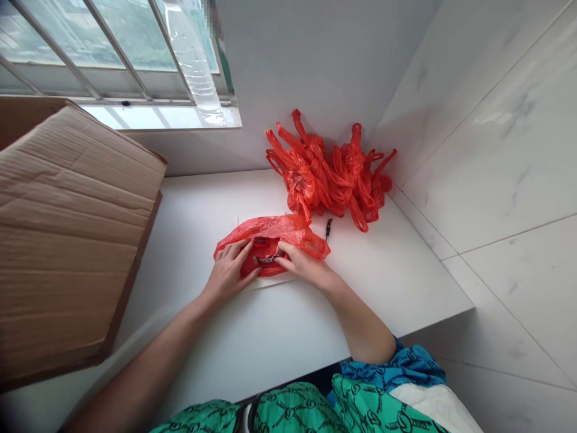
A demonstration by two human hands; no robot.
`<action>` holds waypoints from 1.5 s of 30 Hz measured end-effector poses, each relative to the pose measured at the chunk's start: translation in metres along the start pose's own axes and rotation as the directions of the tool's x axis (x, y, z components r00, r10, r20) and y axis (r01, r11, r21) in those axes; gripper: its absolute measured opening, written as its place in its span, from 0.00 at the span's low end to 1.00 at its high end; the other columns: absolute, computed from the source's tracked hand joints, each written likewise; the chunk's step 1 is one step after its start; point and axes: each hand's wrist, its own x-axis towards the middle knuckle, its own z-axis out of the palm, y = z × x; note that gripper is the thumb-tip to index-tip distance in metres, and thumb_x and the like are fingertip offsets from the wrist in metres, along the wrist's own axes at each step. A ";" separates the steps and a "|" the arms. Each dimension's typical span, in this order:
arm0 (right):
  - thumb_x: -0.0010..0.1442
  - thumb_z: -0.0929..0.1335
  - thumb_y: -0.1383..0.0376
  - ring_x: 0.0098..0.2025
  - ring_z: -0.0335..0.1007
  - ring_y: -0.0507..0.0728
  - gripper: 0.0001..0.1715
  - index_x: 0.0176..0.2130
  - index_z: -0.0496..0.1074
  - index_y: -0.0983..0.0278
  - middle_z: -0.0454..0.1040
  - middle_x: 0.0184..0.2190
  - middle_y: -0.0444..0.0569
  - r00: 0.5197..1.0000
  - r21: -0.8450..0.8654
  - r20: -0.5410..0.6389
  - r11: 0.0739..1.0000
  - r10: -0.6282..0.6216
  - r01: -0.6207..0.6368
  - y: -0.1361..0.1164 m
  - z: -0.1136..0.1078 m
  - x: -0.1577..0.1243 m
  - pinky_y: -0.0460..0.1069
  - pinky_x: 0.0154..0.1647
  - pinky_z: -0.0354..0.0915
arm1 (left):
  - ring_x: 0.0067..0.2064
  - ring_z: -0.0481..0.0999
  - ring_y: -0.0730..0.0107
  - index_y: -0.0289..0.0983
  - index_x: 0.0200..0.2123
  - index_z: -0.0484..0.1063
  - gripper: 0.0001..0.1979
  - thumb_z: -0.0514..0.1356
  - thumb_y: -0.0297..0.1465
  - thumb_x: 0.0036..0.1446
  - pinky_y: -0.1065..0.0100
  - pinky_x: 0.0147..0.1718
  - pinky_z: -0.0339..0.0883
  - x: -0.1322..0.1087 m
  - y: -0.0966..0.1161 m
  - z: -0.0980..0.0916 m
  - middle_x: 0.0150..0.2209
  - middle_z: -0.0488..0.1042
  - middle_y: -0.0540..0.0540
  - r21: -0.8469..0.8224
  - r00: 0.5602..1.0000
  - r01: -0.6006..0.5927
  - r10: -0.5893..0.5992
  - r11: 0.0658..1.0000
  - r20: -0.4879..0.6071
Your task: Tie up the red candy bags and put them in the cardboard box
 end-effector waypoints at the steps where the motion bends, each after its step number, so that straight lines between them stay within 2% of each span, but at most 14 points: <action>1: 0.68 0.64 0.62 0.35 0.71 0.55 0.08 0.35 0.69 0.60 0.73 0.32 0.43 0.998 -0.040 -0.056 0.999 0.007 -0.009 -0.001 -0.001 0.000 0.49 0.39 0.66 | 0.60 0.66 0.45 0.40 0.69 0.54 0.35 0.58 0.41 0.62 0.49 0.53 0.61 0.000 0.001 0.000 0.61 0.66 0.35 0.004 1.000 0.004 -0.004 1.000 0.017; 6: 0.68 0.63 0.56 0.32 0.72 0.59 0.16 0.30 0.69 0.60 0.74 0.27 0.46 0.934 -0.151 -0.354 0.983 0.049 -0.109 -0.001 0.001 0.002 0.53 0.39 0.66 | 0.60 0.65 0.44 0.40 0.72 0.44 0.42 0.59 0.42 0.60 0.49 0.55 0.58 -0.001 0.006 -0.005 0.64 0.63 0.35 0.008 0.996 -0.002 0.002 1.000 0.088; 9: 0.67 0.65 0.52 0.25 0.67 0.56 0.20 0.27 0.64 0.59 0.69 0.22 0.43 0.942 -0.106 -0.325 0.986 0.087 -0.127 -0.004 0.003 0.001 0.50 0.29 0.62 | 0.61 0.66 0.47 0.42 0.72 0.44 0.42 0.59 0.41 0.60 0.52 0.57 0.58 -0.001 0.006 -0.013 0.64 0.64 0.38 -0.043 0.996 -0.045 0.048 0.998 0.079; 12: 0.67 0.66 0.51 0.23 0.63 0.53 0.22 0.26 0.61 0.60 0.65 0.21 0.40 0.955 -0.011 -0.291 0.998 0.062 -0.068 -0.017 -0.002 -0.004 0.48 0.25 0.57 | 0.58 0.70 0.54 0.44 0.66 0.59 0.28 0.57 0.39 0.64 0.56 0.57 0.60 0.002 0.005 -0.027 0.58 0.71 0.42 -0.079 0.996 -0.047 0.040 0.996 -0.079; 14: 0.68 0.66 0.51 0.23 0.61 0.52 0.23 0.25 0.61 0.60 0.65 0.21 0.40 0.967 0.052 -0.252 0.998 -0.026 0.041 -0.029 -0.012 -0.011 0.47 0.25 0.57 | 0.53 0.72 0.56 0.43 0.56 0.69 0.18 0.55 0.38 0.65 0.58 0.54 0.63 0.001 0.004 -0.038 0.51 0.74 0.42 -0.061 0.977 0.033 -0.045 0.998 -0.209; 17: 0.68 0.66 0.52 0.22 0.59 0.51 0.23 0.25 0.64 0.60 0.64 0.20 0.40 0.940 0.080 -0.299 0.977 -0.164 0.196 -0.047 -0.032 -0.028 0.48 0.25 0.58 | 0.50 0.74 0.56 0.41 0.53 0.70 0.17 0.56 0.42 0.65 0.60 0.45 0.68 -0.011 0.005 -0.054 0.49 0.72 0.41 -0.034 0.939 0.222 -0.223 0.974 -0.263; 22: 0.65 0.69 0.56 0.26 0.66 0.54 0.12 0.33 0.70 0.59 0.72 0.26 0.44 0.701 -0.184 -0.677 0.974 -0.224 0.133 -0.044 -0.052 -0.058 0.50 0.27 0.62 | 0.39 0.78 0.58 0.38 0.54 0.67 0.29 0.57 0.53 0.59 0.65 0.27 0.65 -0.047 0.007 -0.063 0.46 0.73 0.40 -0.004 0.862 0.500 -0.498 0.866 -0.088; 24: 0.62 0.72 0.54 0.37 0.72 0.60 0.14 0.41 0.72 0.60 0.76 0.37 0.50 0.705 -0.314 -0.666 0.949 -0.241 0.028 -0.033 -0.051 -0.063 0.53 0.36 0.68 | 0.35 0.78 0.60 0.38 0.45 0.71 0.24 0.58 0.53 0.58 0.68 0.23 0.61 -0.056 0.006 -0.063 0.42 0.76 0.42 0.028 0.844 0.535 -0.536 0.844 0.016; 26: 0.60 0.73 0.53 0.48 0.71 0.65 0.21 0.48 0.71 0.60 0.75 0.48 0.55 0.769 -0.400 -0.596 0.916 -0.233 -0.033 -0.022 -0.049 -0.064 0.59 0.47 0.68 | 0.32 0.76 0.62 0.39 0.33 0.72 0.17 0.59 0.48 0.58 0.69 0.21 0.56 -0.058 0.006 -0.065 0.35 0.77 0.45 0.050 0.840 0.528 -0.530 0.848 0.113; 28: 0.62 0.71 0.55 0.51 0.70 0.66 0.16 0.47 0.72 0.60 0.75 0.50 0.54 0.804 -0.396 -0.560 0.917 -0.201 -0.046 -0.015 -0.050 -0.061 0.61 0.52 0.67 | 0.28 0.74 0.65 0.40 0.28 0.71 0.14 0.59 0.43 0.59 0.70 0.21 0.56 -0.053 0.008 -0.071 0.30 0.77 0.48 -0.010 0.859 0.496 -0.489 0.868 0.153; 32: 0.65 0.68 0.58 0.48 0.73 0.61 0.08 0.36 0.71 0.59 0.76 0.45 0.50 0.761 -0.127 -0.632 0.988 -0.148 0.087 -0.017 -0.073 -0.038 0.57 0.49 0.69 | 0.31 0.75 0.68 0.40 0.36 0.71 0.09 0.60 0.40 0.59 0.71 0.25 0.65 -0.019 0.023 -0.099 0.32 0.77 0.49 -0.375 0.914 0.345 -0.400 0.860 -0.075; 36: 0.65 0.68 0.54 0.52 0.72 0.59 0.11 0.37 0.69 0.59 0.75 0.51 0.50 0.727 0.144 -0.679 0.951 -0.106 0.273 -0.034 -0.105 0.007 0.55 0.50 0.70 | 0.35 0.77 0.69 0.39 0.41 0.70 0.11 0.62 0.38 0.60 0.70 0.29 0.73 0.039 0.041 -0.137 0.35 0.75 0.48 -0.711 0.851 0.022 -0.387 0.703 -0.356; 40: 0.69 0.63 0.52 0.53 0.72 0.56 0.13 0.42 0.68 0.58 0.74 0.51 0.48 0.673 0.282 -0.733 0.854 -0.102 0.436 -0.052 -0.123 0.045 0.54 0.53 0.70 | 0.41 0.77 0.70 0.40 0.44 0.72 0.10 0.64 0.32 0.59 0.68 0.37 0.75 0.085 0.046 -0.166 0.41 0.75 0.47 -0.645 0.763 -0.178 -0.310 0.743 -0.567; 45: 0.69 0.64 0.54 0.54 0.72 0.56 0.11 0.44 0.68 0.58 0.75 0.47 0.47 0.660 0.332 -0.742 0.787 -0.123 0.520 -0.067 -0.124 0.054 0.56 0.60 0.67 | 0.41 0.76 0.72 0.40 0.41 0.78 0.09 0.64 0.24 0.57 0.70 0.36 0.74 0.092 0.047 -0.190 0.43 0.72 0.48 -0.357 0.642 -0.155 -0.181 0.921 -0.745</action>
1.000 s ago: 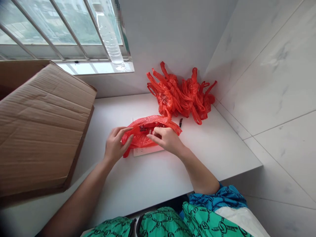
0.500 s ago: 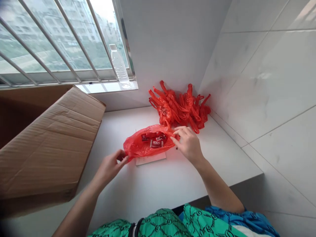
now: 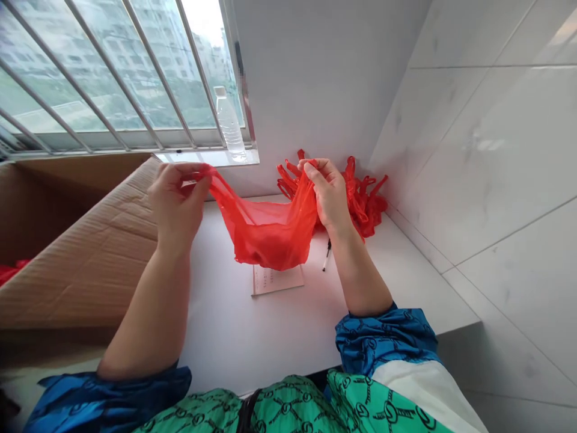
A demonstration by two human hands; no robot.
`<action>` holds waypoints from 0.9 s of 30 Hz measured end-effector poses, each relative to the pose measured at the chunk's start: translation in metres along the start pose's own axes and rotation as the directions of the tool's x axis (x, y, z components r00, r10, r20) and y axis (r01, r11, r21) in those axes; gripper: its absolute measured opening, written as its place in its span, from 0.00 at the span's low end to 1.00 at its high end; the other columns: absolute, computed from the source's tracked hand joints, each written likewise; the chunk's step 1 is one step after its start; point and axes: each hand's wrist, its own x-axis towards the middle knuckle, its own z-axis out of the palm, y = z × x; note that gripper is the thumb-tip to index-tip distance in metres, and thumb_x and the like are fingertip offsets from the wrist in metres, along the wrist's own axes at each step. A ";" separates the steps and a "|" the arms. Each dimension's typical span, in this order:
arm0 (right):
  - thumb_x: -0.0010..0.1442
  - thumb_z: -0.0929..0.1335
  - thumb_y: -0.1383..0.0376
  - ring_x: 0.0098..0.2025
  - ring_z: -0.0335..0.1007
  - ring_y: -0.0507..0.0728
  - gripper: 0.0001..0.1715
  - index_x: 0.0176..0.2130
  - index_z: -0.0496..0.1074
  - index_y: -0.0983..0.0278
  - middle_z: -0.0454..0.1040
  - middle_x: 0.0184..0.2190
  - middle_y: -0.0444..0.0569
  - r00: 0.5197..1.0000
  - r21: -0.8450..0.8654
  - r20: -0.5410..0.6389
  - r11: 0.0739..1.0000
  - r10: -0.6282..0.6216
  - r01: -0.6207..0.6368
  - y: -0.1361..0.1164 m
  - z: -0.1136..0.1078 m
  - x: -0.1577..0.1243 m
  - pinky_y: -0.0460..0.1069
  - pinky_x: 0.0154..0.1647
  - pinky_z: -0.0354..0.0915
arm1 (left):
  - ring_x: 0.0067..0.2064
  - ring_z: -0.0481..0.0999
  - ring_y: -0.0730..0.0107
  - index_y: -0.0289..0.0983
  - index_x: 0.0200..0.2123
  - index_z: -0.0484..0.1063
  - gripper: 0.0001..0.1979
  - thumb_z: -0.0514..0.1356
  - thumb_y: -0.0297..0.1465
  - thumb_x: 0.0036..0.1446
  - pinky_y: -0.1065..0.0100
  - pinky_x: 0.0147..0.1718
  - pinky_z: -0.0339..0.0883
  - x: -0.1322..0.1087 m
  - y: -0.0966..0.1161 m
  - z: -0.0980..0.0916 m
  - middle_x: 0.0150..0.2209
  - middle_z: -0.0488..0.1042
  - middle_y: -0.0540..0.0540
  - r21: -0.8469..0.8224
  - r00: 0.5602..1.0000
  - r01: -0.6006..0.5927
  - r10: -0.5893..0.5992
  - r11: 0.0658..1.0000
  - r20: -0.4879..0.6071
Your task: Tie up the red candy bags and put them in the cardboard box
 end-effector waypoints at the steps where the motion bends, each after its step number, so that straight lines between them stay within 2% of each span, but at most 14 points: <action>1: 0.68 0.65 0.54 0.55 0.72 0.56 0.11 0.44 0.68 0.58 0.75 0.47 0.47 1.000 0.019 0.004 1.000 -0.004 0.004 -0.002 0.001 -0.001 0.56 0.61 0.66 | 0.40 0.76 0.72 0.40 0.41 0.78 0.09 0.64 0.23 0.57 0.71 0.33 0.73 0.001 0.003 -0.004 0.43 0.72 0.48 0.042 0.999 -0.017 0.018 0.999 -0.032; 4: 0.66 0.68 0.52 0.56 0.71 0.57 0.14 0.46 0.70 0.56 0.74 0.49 0.46 0.998 0.092 0.070 0.996 -0.003 -0.003 -0.007 0.004 -0.006 0.56 0.62 0.65 | 0.36 0.74 0.74 0.40 0.39 0.79 0.07 0.64 0.25 0.57 0.72 0.29 0.68 0.005 0.012 -0.017 0.37 0.74 0.49 0.190 0.998 -0.015 0.027 0.982 -0.063; 8: 0.62 0.70 0.48 0.54 0.73 0.59 0.26 0.56 0.67 0.53 0.70 0.57 0.48 0.967 0.111 0.251 0.991 0.044 -0.074 -0.013 0.013 -0.016 0.55 0.53 0.71 | 0.27 0.70 0.76 0.40 0.36 0.78 0.04 0.67 0.31 0.55 0.69 0.30 0.65 0.004 0.020 -0.020 0.26 0.72 0.54 0.275 0.997 0.044 -0.058 0.960 0.042; 11: 0.58 0.74 0.50 0.56 0.69 0.60 0.39 0.64 0.60 0.49 0.64 0.62 0.49 0.928 -0.012 0.366 0.998 0.065 -0.065 -0.015 0.030 -0.029 0.56 0.52 0.71 | 0.26 0.70 0.77 0.39 0.38 0.77 0.07 0.67 0.30 0.54 0.71 0.27 0.65 -0.002 0.030 -0.011 0.27 0.73 0.53 0.103 0.980 0.104 -0.119 0.989 0.159; 13: 0.55 0.76 0.53 0.59 0.65 0.61 0.43 0.64 0.61 0.50 0.63 0.62 0.50 0.915 -0.104 0.399 0.994 0.053 -0.012 -0.012 0.044 -0.040 0.58 0.55 0.69 | 0.29 0.73 0.75 0.38 0.39 0.76 0.08 0.65 0.27 0.53 0.71 0.28 0.68 -0.008 0.038 -0.003 0.29 0.74 0.52 -0.052 0.944 0.142 -0.119 0.989 0.307; 16: 0.59 0.73 0.53 0.57 0.65 0.62 0.28 0.57 0.71 0.55 0.66 0.55 0.52 0.923 -0.120 0.385 0.993 0.026 0.022 -0.004 0.062 -0.051 0.59 0.55 0.69 | 0.40 0.78 0.68 0.37 0.42 0.74 0.09 0.63 0.27 0.57 0.66 0.40 0.74 -0.023 0.042 0.005 0.38 0.78 0.47 -0.243 0.843 0.186 -0.027 0.952 0.538; 17: 0.63 0.71 0.53 0.55 0.66 0.61 0.22 0.54 0.74 0.57 0.67 0.52 0.52 0.929 -0.105 0.370 0.994 0.032 0.008 -0.001 0.065 -0.052 0.58 0.53 0.70 | 0.45 0.78 0.66 0.38 0.43 0.73 0.09 0.63 0.28 0.58 0.64 0.45 0.73 -0.029 0.039 0.006 0.43 0.78 0.45 -0.288 0.838 0.192 -0.004 0.938 0.546; 18: 0.66 0.68 0.53 0.54 0.67 0.60 0.19 0.52 0.75 0.58 0.69 0.50 0.52 0.934 -0.089 0.354 0.996 0.047 -0.016 0.001 0.066 -0.053 0.57 0.51 0.70 | 0.50 0.77 0.64 0.39 0.45 0.72 0.10 0.62 0.29 0.60 0.61 0.49 0.72 -0.036 0.034 0.008 0.47 0.76 0.43 -0.315 0.861 0.190 -0.004 0.930 0.508; 20: 0.69 0.64 0.51 0.49 0.69 0.59 0.20 0.51 0.77 0.58 0.70 0.48 0.52 0.936 -0.054 0.335 0.994 0.110 -0.098 0.004 0.066 -0.052 0.53 0.45 0.72 | 0.57 0.73 0.60 0.41 0.50 0.69 0.16 0.64 0.32 0.59 0.58 0.54 0.69 -0.053 0.018 0.012 0.56 0.72 0.42 -0.325 0.926 0.196 -0.066 0.925 0.371; 21: 0.69 0.64 0.50 0.46 0.70 0.57 0.21 0.51 0.77 0.58 0.70 0.47 0.51 0.930 -0.026 0.336 0.989 0.149 -0.148 0.004 0.065 -0.051 0.51 0.41 0.72 | 0.59 0.71 0.59 0.43 0.54 0.66 0.22 0.66 0.33 0.57 0.57 0.55 0.68 -0.062 0.009 0.014 0.58 0.69 0.42 -0.321 0.934 0.227 -0.113 0.920 0.338; 22: 0.69 0.64 0.49 0.41 0.70 0.55 0.22 0.51 0.77 0.59 0.71 0.45 0.50 0.920 0.012 0.346 0.979 0.187 -0.204 0.005 0.064 -0.051 0.49 0.36 0.71 | 0.59 0.71 0.57 0.45 0.58 0.61 0.30 0.68 0.34 0.55 0.56 0.55 0.67 -0.070 0.000 0.017 0.59 0.68 0.41 -0.322 0.913 0.286 -0.154 0.903 0.379; 24: 0.68 0.64 0.48 0.30 0.68 0.52 0.23 0.49 0.77 0.60 0.72 0.38 0.47 0.888 0.095 0.382 0.945 0.256 -0.313 0.007 0.063 -0.050 0.47 0.27 0.67 | 0.55 0.74 0.57 0.47 0.65 0.52 0.41 0.69 0.35 0.54 0.56 0.52 0.70 -0.083 -0.014 0.023 0.56 0.71 0.40 -0.330 0.803 0.462 -0.230 0.823 0.550; 25: 0.67 0.65 0.47 0.26 0.64 0.50 0.23 0.48 0.77 0.60 0.71 0.33 0.46 0.876 0.134 0.394 0.925 0.279 -0.355 0.008 0.062 -0.050 0.46 0.24 0.64 | 0.52 0.77 0.57 0.46 0.66 0.50 0.41 0.68 0.36 0.55 0.57 0.50 0.71 -0.088 -0.020 0.025 0.53 0.74 0.40 -0.326 0.732 0.547 -0.252 0.771 0.632; 27: 0.67 0.65 0.47 0.21 0.58 0.49 0.23 0.46 0.76 0.61 0.69 0.27 0.42 0.868 0.209 0.393 0.890 0.303 -0.405 0.013 0.060 -0.050 0.45 0.21 0.58 | 0.45 0.78 0.61 0.43 0.64 0.57 0.33 0.65 0.37 0.59 0.60 0.48 0.70 -0.092 -0.028 0.027 0.44 0.78 0.43 -0.313 0.625 0.671 -0.284 0.672 0.728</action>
